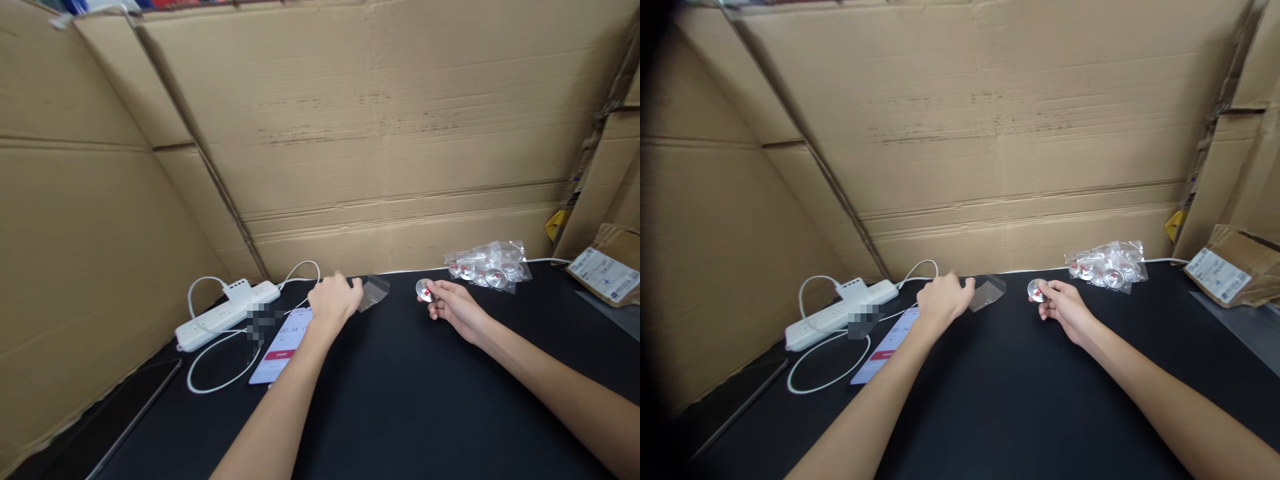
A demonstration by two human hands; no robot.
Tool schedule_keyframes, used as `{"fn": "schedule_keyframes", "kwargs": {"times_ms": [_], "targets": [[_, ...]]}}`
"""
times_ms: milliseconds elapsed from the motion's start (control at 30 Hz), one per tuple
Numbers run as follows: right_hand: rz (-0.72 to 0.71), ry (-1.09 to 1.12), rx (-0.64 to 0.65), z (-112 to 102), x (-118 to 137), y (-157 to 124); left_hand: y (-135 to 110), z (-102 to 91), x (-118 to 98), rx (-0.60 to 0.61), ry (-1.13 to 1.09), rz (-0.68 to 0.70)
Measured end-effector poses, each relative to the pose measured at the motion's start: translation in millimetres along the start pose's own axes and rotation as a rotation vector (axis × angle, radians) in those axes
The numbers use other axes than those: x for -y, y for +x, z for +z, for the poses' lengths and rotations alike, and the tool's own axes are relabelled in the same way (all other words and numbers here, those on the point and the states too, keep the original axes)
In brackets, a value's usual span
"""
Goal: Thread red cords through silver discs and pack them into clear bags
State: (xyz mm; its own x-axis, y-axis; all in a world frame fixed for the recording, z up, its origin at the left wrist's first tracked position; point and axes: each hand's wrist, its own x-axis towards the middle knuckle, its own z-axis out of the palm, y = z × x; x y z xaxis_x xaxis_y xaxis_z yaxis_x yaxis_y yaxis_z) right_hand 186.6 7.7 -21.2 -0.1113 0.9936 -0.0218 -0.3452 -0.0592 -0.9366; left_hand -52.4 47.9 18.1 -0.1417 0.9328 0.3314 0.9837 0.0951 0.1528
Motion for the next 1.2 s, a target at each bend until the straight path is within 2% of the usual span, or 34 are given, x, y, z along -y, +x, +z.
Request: {"fn": "schedule_keyframes", "kwargs": {"times_ms": [67,100,167,200,367,533,633,700,767,867,933,1200], "targets": [[-0.001,0.001,0.000,0,0,0,-3,0.5,-2,-0.068,0.031,0.218],[-0.004,0.000,0.000,0,0,0,-5,2.4,-3,-0.060,0.026,0.342],[-0.006,-0.001,-0.001,0,-1,0,-9,8.7,-6,0.029,-0.011,0.517],[-0.006,0.000,-0.003,0,0,0,-11,12.3,-8,0.067,-0.020,0.550],[0.000,0.002,-0.015,1,0,0,-19,26.2,-14,0.050,0.011,0.475],[-0.004,-0.014,-0.005,0,-1,0,-19,25.4,-15,0.012,0.027,0.409],[-0.014,-0.035,0.001,0,-3,0,-20,19.7,-18,-0.070,-0.056,0.424],[-0.028,-0.061,0.004,1,-4,0,-24,15.6,-25,-0.102,-0.198,0.459],[-0.050,-0.090,0.010,2,-5,0,-31,12.7,-34,-0.054,-0.417,0.503],[-0.081,-0.110,0.040,3,-6,-1,-45,12.8,-49,0.171,-0.776,0.574],[-0.089,-0.104,0.052,4,-7,-2,-51,16.4,-55,0.272,-0.932,0.597],[-0.078,-0.134,0.011,8,-7,-4,-48,37.4,-58,0.450,-1.308,0.295]]}}
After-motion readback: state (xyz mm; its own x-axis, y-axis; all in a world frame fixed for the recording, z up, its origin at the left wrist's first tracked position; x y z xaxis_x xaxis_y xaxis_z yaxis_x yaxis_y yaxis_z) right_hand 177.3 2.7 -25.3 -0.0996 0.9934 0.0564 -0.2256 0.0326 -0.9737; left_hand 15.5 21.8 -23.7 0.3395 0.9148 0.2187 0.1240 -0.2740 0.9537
